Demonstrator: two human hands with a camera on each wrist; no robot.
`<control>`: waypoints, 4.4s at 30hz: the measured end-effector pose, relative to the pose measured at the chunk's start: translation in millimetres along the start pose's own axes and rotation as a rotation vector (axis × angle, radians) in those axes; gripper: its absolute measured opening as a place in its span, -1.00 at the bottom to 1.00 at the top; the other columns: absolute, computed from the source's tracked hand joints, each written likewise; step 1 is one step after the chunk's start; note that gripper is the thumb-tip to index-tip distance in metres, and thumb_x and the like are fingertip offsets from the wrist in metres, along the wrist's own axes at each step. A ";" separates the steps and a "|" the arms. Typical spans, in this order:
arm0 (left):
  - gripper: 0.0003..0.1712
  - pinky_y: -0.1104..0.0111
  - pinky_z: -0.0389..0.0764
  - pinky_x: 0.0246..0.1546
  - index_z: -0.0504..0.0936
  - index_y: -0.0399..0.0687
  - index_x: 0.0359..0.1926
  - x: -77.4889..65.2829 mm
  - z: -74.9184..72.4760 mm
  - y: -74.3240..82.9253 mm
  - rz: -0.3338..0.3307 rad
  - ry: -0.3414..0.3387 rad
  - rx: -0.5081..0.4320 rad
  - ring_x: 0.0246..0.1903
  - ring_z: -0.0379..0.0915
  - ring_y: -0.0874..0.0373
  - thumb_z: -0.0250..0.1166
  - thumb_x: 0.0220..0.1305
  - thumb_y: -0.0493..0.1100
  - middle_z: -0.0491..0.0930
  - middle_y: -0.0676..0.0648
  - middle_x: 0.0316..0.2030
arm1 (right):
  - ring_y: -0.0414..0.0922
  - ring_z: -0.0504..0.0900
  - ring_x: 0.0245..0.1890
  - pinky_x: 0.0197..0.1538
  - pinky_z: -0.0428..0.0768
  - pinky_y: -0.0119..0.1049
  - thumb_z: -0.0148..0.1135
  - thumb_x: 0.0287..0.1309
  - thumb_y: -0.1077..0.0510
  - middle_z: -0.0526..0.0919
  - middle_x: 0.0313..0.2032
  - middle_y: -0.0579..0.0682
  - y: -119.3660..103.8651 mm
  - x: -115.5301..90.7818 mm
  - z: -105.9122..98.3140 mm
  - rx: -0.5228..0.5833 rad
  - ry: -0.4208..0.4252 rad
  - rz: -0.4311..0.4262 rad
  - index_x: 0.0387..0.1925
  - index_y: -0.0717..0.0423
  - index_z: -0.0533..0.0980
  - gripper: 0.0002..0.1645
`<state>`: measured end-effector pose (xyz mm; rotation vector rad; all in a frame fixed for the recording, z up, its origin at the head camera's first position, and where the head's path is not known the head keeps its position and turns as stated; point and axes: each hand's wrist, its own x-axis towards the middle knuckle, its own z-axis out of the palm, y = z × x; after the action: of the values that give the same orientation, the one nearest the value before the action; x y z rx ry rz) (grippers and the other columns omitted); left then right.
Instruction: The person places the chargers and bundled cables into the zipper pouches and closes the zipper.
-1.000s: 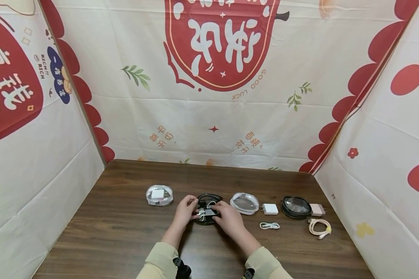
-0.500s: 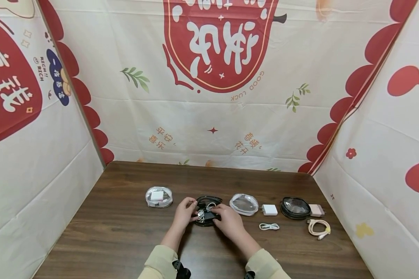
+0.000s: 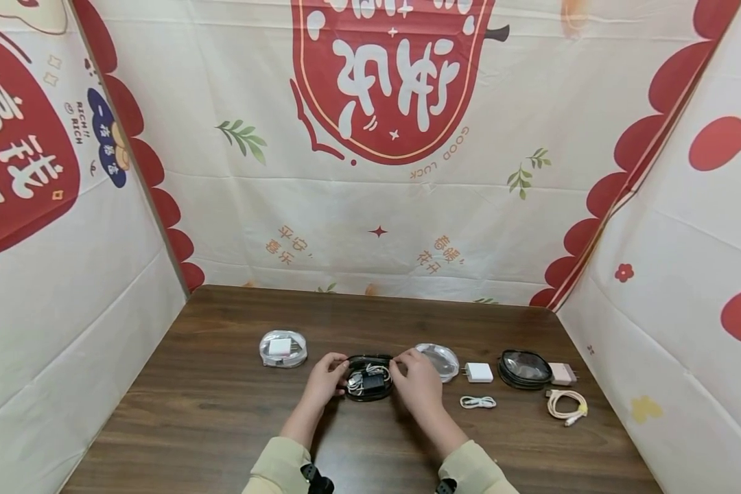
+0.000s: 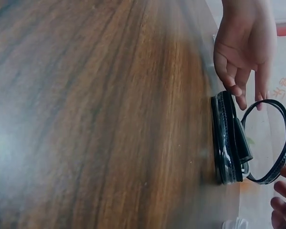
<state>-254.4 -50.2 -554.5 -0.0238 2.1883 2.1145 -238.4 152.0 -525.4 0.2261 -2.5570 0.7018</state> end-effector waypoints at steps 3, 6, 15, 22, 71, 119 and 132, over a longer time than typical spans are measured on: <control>-0.74 0.32 0.60 -0.55 0.51 -0.31 0.01 -1.9 -2.7 1.1 -0.009 -0.037 0.012 -0.52 0.48 0.14 0.18 0.40 -0.23 0.53 -0.20 -0.21 | -0.06 0.60 -0.26 -0.20 0.57 -0.12 0.31 0.11 0.09 0.61 -0.39 -0.12 -0.2 3.0 1.8 0.002 0.032 -0.005 -0.45 0.05 0.66 -0.87; -0.72 0.32 0.59 -0.55 0.51 -0.29 0.03 -3.3 -5.2 1.3 -0.024 -0.063 0.015 -0.53 0.48 0.14 0.18 0.39 -0.22 0.54 -0.22 -0.20 | -0.06 0.60 -0.25 -0.16 0.56 -0.12 0.31 0.10 0.11 0.61 -0.37 -0.12 -0.9 5.7 4.2 0.014 0.045 -0.015 -0.44 0.04 0.66 -0.89; -0.70 0.28 0.59 -0.51 0.53 -0.28 0.03 -6.1 -9.5 0.2 -0.043 -0.100 0.051 -0.48 0.53 0.07 0.20 0.30 -0.28 0.56 -0.15 -0.22 | -0.03 0.56 -0.15 -0.05 0.51 -0.04 0.30 0.15 0.10 0.64 -0.22 -0.07 -8.1 10.5 11.3 0.079 -0.081 -0.079 -0.25 0.06 0.68 -0.84; -0.70 0.15 0.63 -0.45 0.55 -0.33 0.00 -7.4 -14.5 1.8 -0.016 -0.115 0.110 -0.44 0.56 0.01 0.22 0.24 -0.32 0.59 -0.15 -0.21 | 0.10 0.41 0.22 0.21 0.34 0.14 0.22 0.25 -0.06 0.52 0.18 0.07 -9.2 8.0 16.4 0.018 -0.354 -0.210 0.10 0.07 0.59 -0.54; -0.87 0.25 0.52 -0.30 0.61 -0.09 -0.49 43.4 -11.8 8.3 0.261 -0.187 0.842 -0.41 0.48 0.13 0.36 0.14 -0.34 0.58 0.03 -0.48 | 0.10 0.07 0.44 0.24 -0.03 0.46 0.11 0.27 -0.28 0.18 0.45 0.01 7.3 -9.8 24.8 -0.026 -0.633 -0.257 0.41 -0.10 0.29 -0.24; -0.79 0.25 0.65 -0.60 0.49 -0.32 -0.33 14.1 -32.6 14.7 -0.130 -0.480 0.374 -0.54 0.64 0.01 -0.03 0.44 -0.40 0.66 -0.23 -0.51 | 0.12 0.07 0.44 0.22 -0.02 0.49 0.14 0.13 -0.43 0.12 0.47 0.01 1.6 -12.8 27.5 -0.183 -0.640 -0.265 0.46 -0.13 0.19 -0.04; -0.80 0.29 0.64 -0.61 0.55 -0.35 -0.32 2.0 -28.3 6.0 -0.132 -0.409 0.321 -0.57 0.63 0.08 0.02 0.42 -0.39 0.66 -0.20 -0.53 | 0.06 0.03 0.46 0.24 -0.04 0.48 0.16 0.14 -0.41 0.11 0.47 -0.04 1.6 -16.1 27.6 -0.144 -0.643 -0.219 0.46 -0.15 0.18 -0.06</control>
<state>-258.5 -78.1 -547.8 0.2567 2.1694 1.5162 -235.9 139.6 -554.9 0.7771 -3.0950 0.3967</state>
